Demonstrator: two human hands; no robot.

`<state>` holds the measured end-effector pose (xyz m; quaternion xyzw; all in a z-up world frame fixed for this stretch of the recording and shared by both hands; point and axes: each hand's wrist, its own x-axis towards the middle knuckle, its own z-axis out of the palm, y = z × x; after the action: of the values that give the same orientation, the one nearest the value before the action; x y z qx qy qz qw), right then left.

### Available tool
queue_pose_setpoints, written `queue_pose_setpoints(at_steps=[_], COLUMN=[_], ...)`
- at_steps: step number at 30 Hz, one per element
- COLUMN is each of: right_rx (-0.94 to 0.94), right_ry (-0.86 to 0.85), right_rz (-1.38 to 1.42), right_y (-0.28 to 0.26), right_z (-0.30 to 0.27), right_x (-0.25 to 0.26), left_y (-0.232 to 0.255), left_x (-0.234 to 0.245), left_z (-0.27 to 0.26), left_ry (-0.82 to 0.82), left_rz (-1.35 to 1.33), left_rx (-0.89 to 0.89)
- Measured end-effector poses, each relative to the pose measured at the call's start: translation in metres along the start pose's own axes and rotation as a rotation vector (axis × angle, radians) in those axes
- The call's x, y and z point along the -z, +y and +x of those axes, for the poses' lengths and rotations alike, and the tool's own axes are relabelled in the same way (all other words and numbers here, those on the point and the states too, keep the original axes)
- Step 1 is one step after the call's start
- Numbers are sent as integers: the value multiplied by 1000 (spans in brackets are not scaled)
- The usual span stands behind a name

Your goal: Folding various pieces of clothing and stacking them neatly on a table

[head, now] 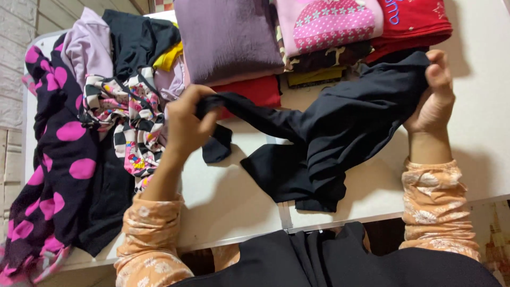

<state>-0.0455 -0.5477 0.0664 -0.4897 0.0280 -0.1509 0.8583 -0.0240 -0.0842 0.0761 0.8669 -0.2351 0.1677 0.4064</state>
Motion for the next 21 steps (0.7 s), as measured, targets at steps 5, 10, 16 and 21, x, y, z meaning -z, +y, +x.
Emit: queue_pose_setpoints(at_steps=[5, 10, 16, 21], right_rx=[77, -23, -169, -224], right_ry=[-19, -116, -480, -528], right_rz=[-152, -237, -28, 227], right_y=[0, -3, 21, 35], right_z=[-2, -20, -41, -39], right_x=[12, -7, -23, 3], left_y=[-6, 8, 25, 27], left_x=[56, 108, 49, -14], left_z=[4, 15, 13, 0], left_ry=[137, -639, -368, -540], left_rz=[-13, -53, 306, 142], left_rx=[36, 192, -110, -50])
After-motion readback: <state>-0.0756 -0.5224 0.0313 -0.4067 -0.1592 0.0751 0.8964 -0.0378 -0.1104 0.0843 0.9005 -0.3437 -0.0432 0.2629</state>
